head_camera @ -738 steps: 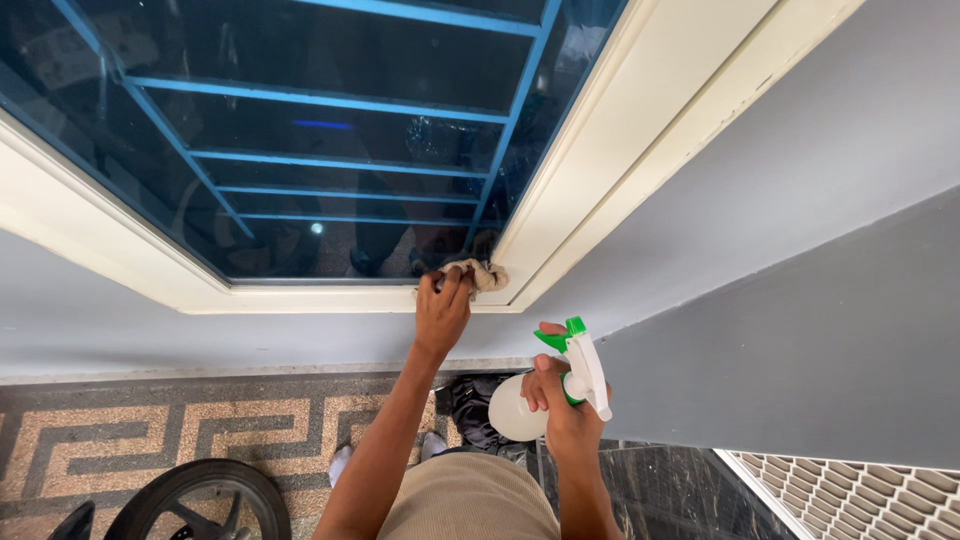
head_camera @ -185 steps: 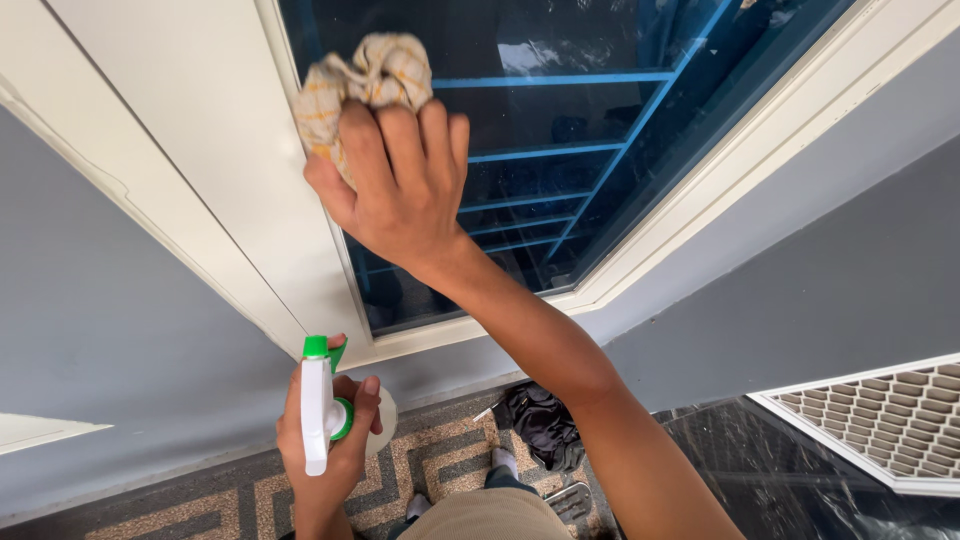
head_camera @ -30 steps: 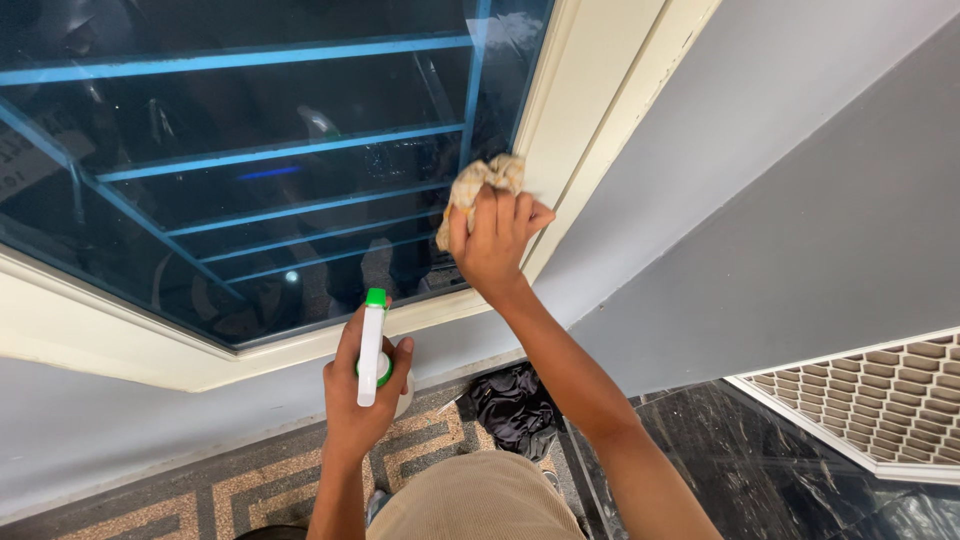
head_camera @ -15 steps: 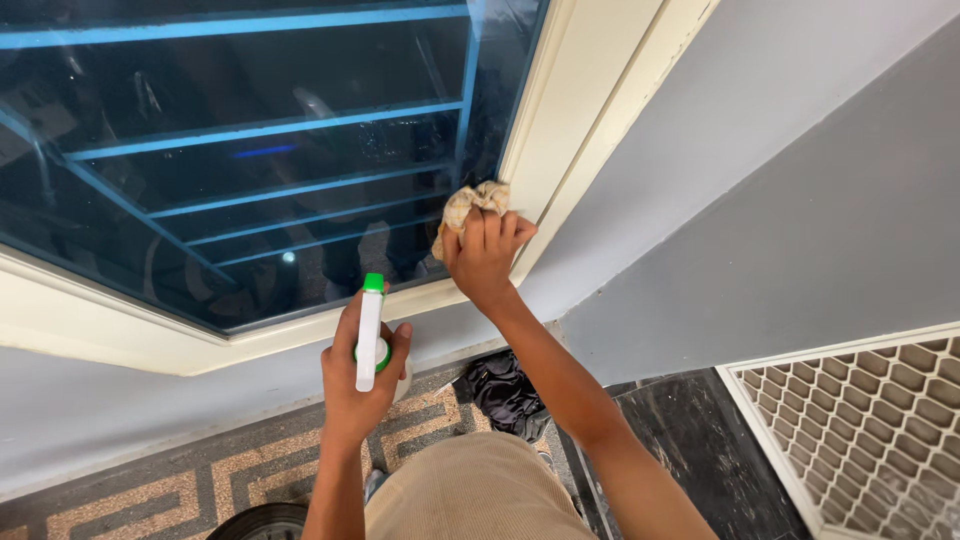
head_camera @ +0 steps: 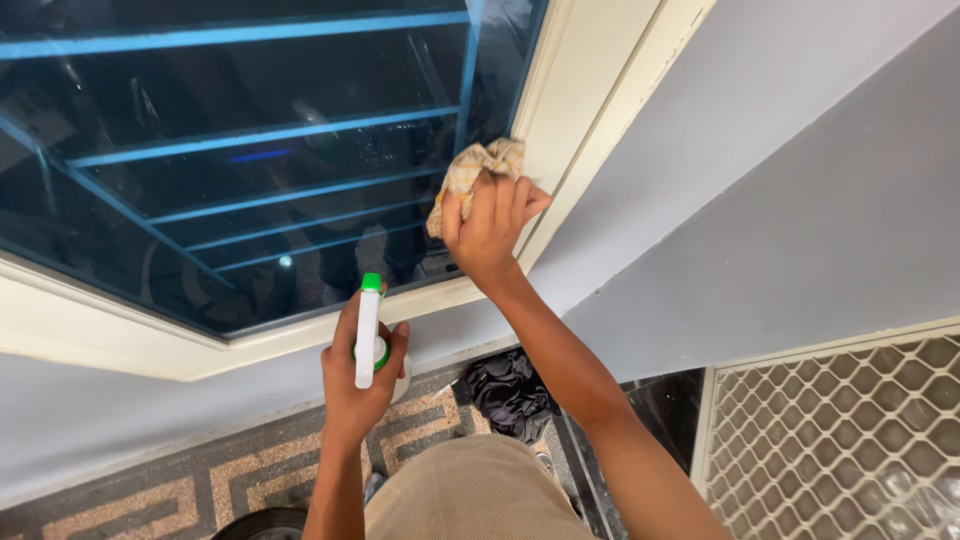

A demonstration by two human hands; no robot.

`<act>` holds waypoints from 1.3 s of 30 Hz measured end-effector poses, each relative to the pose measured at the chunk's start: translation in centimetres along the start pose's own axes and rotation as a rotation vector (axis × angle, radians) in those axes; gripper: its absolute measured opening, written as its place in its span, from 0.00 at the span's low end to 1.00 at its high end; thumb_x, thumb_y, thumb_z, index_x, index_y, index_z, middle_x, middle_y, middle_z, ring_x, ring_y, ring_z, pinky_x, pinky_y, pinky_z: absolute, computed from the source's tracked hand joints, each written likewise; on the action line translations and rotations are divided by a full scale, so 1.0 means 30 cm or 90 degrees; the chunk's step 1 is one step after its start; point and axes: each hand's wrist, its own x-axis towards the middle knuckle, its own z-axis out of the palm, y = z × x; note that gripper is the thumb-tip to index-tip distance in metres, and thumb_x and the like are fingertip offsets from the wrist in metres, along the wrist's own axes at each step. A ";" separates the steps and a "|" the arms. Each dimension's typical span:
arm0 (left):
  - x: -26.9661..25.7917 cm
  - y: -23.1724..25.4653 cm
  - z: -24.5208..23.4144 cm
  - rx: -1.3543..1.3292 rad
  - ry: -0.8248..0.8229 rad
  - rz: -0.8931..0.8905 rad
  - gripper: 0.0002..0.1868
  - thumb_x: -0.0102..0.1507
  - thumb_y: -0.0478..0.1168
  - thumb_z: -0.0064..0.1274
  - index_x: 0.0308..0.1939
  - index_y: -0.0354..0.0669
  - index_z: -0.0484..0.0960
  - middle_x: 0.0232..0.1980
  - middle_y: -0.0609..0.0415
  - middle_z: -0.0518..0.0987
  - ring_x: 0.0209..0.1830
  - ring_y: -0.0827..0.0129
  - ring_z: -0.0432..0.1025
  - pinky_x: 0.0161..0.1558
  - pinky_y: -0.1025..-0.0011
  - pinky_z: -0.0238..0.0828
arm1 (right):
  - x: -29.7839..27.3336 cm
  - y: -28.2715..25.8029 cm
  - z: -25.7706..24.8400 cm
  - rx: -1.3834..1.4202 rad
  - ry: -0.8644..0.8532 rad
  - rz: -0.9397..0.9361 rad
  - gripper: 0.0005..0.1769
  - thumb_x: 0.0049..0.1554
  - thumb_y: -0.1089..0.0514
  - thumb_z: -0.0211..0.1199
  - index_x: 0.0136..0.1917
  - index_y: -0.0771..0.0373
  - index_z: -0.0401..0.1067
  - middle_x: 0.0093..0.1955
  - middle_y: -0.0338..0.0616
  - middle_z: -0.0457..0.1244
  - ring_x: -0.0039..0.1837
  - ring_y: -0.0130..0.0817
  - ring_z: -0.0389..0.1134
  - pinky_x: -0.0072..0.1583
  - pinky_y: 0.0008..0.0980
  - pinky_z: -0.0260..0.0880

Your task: The person wipes a glass window using a cloth and a spray bottle, applying spray to the glass and scrubbing the surface and edges.

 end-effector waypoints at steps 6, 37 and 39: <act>-0.007 -0.009 -0.008 0.022 -0.010 0.005 0.30 0.64 0.34 0.57 0.71 0.43 0.69 0.22 0.60 0.76 0.18 0.79 0.73 0.22 0.78 0.66 | -0.282 0.004 0.027 0.015 -0.072 -0.016 0.17 0.52 0.60 0.67 0.52 0.69 0.67 0.50 0.52 0.58 0.51 0.50 0.57 0.58 0.52 0.48; -0.105 -0.173 0.023 -0.004 0.004 -0.061 0.32 0.63 0.35 0.57 0.72 0.42 0.68 0.22 0.58 0.77 0.17 0.77 0.73 0.20 0.76 0.67 | -0.452 0.023 0.054 0.029 -0.128 0.015 0.17 0.54 0.62 0.67 0.53 0.69 0.67 0.47 0.50 0.57 0.51 0.47 0.55 0.58 0.49 0.49; -0.120 -0.186 0.029 -0.010 0.009 -0.057 0.33 0.63 0.35 0.57 0.72 0.42 0.66 0.22 0.58 0.77 0.17 0.77 0.73 0.20 0.76 0.67 | -0.424 0.017 0.052 0.029 -0.115 0.008 0.16 0.55 0.61 0.66 0.54 0.69 0.67 0.47 0.50 0.57 0.51 0.47 0.55 0.58 0.48 0.48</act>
